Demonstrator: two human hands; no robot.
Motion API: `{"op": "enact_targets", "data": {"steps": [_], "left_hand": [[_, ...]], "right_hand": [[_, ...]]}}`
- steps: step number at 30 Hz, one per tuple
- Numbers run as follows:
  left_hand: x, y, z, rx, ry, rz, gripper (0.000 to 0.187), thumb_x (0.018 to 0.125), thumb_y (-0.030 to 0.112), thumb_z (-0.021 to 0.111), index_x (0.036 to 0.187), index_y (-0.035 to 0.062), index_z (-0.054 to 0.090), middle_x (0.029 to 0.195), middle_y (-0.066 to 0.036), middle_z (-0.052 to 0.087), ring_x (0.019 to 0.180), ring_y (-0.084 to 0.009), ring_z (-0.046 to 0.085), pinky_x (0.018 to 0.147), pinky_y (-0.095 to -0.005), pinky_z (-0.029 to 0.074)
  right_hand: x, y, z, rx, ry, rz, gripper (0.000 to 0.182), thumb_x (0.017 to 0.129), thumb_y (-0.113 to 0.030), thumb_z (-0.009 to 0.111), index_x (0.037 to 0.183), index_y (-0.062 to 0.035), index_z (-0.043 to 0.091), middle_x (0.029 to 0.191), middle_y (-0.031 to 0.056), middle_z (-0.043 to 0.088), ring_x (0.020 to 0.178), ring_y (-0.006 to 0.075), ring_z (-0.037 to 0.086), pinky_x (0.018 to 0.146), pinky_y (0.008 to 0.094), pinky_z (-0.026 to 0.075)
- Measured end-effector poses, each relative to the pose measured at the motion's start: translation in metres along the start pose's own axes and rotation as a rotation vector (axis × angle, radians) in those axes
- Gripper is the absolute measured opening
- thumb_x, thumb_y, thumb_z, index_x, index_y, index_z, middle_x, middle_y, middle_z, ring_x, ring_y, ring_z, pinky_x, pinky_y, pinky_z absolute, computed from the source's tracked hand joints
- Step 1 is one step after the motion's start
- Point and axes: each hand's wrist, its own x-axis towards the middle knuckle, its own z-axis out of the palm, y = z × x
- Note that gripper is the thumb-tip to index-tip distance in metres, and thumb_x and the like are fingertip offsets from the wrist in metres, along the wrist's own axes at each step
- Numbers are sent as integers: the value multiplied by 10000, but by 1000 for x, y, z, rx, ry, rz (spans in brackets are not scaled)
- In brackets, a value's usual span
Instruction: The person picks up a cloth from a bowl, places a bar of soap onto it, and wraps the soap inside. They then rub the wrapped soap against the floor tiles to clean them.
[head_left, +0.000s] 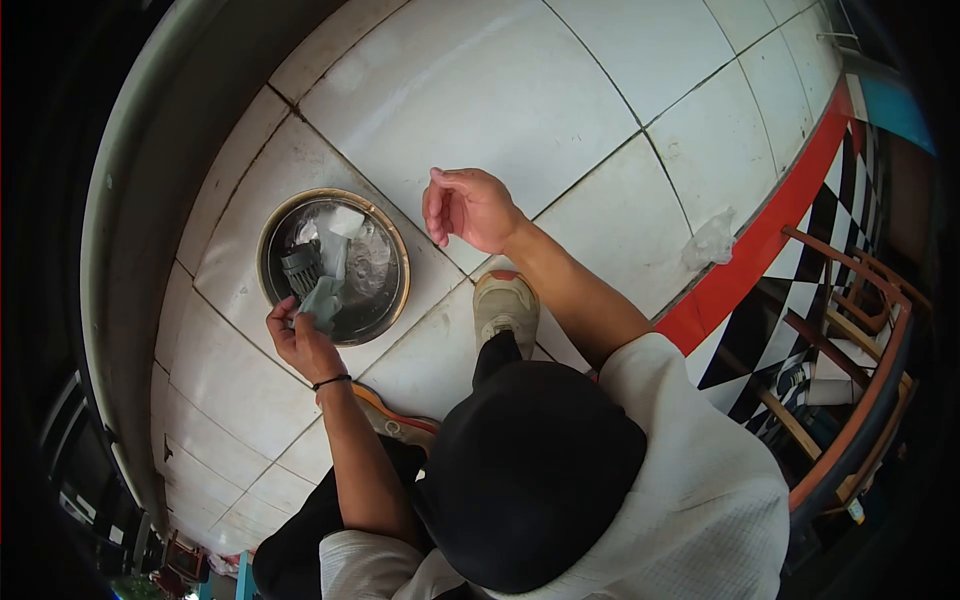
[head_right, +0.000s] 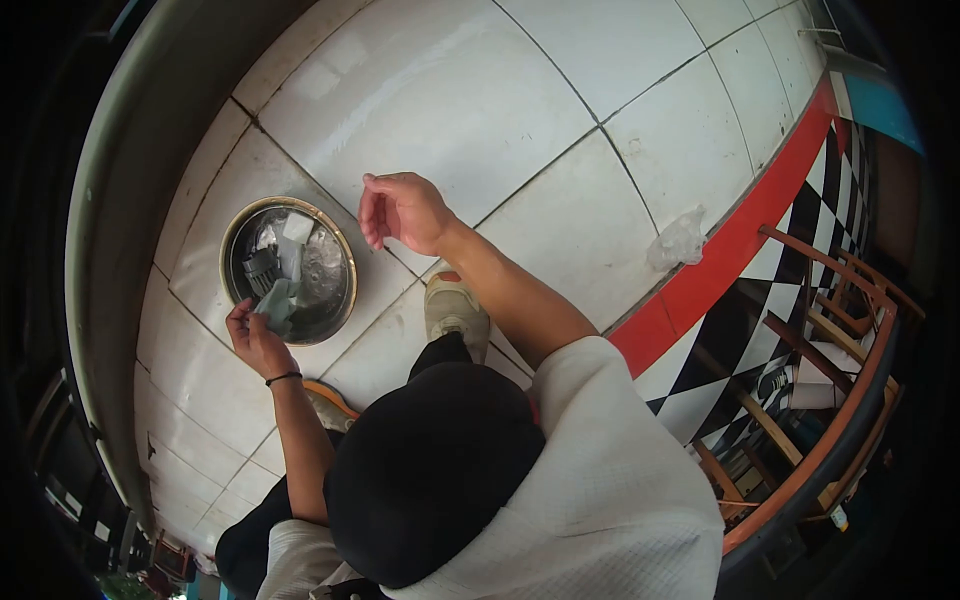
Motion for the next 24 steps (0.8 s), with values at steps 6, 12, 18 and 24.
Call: {"op": "enact_targets", "data": {"steps": [6, 12, 18, 24], "left_hand": [[3, -3, 7, 12, -33, -16, 257, 792, 7, 518, 1039, 16, 590, 874, -1, 505, 782, -84, 461, 730, -209, 392], [8, -2, 10, 25, -48, -17, 268, 793, 5, 522, 1053, 15, 588, 866, 1, 502, 781, -81, 456, 730, -206, 388], [3, 18, 18, 56, -72, 97, 286, 789, -1, 497, 1060, 6, 586, 848, -2, 500, 754, -83, 449, 718, -214, 405], [-5, 70, 8, 277, -5, 282, 324, 751, 1, 479, 1054, -23, 591, 737, -31, 539, 666, -102, 481, 656, -225, 421]], "right_hand": [[-48, 13, -97, -2130, 593, -457, 660, 1017, -482, 407, 1534, -81, 316, 1595, 172, 275, 1460, 335, 299, 1170, 516, 244], [-44, -69, -188, -1979, 1145, -298, 821, 987, -556, 420, 1554, -9, 188, 1634, 197, 126, 1514, 337, 131, 1208, 524, 98], [-44, -35, -122, -1947, 962, -476, 717, 1014, -502, 403, 1499, 19, 319, 1578, 223, 288, 1501, 396, 144, 1177, 585, 97], [1, -3, 4, -1436, 538, -860, 501, 984, -374, 547, 1278, 32, 540, 1206, 197, 627, 1146, 371, 568, 953, 488, 415]]}}
